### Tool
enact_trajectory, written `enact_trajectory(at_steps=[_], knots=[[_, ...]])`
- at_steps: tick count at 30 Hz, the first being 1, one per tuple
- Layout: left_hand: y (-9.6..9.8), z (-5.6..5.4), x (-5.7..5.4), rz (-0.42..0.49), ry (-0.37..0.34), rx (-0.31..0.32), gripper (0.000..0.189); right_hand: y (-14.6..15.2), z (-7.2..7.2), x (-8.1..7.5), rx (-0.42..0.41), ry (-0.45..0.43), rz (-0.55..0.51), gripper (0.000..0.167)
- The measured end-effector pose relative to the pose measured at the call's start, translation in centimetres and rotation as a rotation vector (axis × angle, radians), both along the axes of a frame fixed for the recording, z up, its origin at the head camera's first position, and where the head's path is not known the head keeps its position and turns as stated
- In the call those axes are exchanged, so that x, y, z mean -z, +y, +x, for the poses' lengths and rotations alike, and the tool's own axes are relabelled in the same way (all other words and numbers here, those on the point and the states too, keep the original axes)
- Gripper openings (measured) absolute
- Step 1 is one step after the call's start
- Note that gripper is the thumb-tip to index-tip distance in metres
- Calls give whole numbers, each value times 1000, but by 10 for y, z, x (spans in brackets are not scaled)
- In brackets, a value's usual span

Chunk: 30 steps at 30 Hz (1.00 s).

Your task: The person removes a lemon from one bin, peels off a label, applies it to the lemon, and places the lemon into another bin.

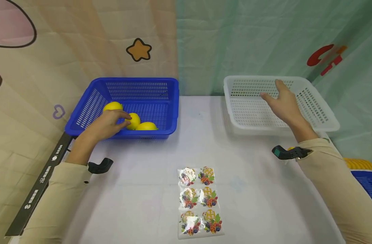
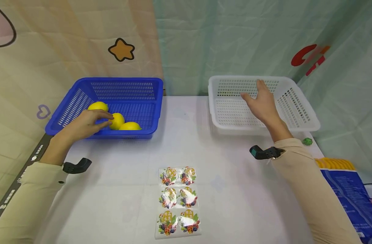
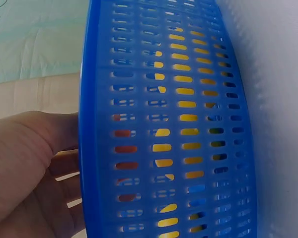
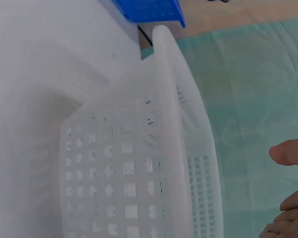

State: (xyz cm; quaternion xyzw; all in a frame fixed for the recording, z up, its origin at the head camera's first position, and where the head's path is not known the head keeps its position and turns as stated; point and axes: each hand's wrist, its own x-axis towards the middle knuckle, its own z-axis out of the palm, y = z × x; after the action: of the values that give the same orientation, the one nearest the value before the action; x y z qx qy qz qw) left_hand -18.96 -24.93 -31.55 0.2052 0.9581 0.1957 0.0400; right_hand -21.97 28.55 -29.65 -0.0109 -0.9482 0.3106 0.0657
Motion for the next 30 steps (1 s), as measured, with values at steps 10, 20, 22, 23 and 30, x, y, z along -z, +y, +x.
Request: enact_trajectory(at_steps=[10, 20, 22, 23, 30], knots=[[6, -4, 3, 3, -73, -25, 24, -76, -17, -7, -189, 44, -44, 72], [3, -14, 6, 34, -71, -36, 29, -158, -20, 10, -339, -1, -50, 71], [2, -16, 6, 32, -66, -51, 30, -173, -20, 17, -374, -21, -48, 72], [2, -17, 6, 31, -63, -58, 30, -181, -20, 21, -390, -32, -48, 73], [0, -29, 10, 11, -24, -82, 31, -226, -14, 45, -490, -104, -84, 82]])
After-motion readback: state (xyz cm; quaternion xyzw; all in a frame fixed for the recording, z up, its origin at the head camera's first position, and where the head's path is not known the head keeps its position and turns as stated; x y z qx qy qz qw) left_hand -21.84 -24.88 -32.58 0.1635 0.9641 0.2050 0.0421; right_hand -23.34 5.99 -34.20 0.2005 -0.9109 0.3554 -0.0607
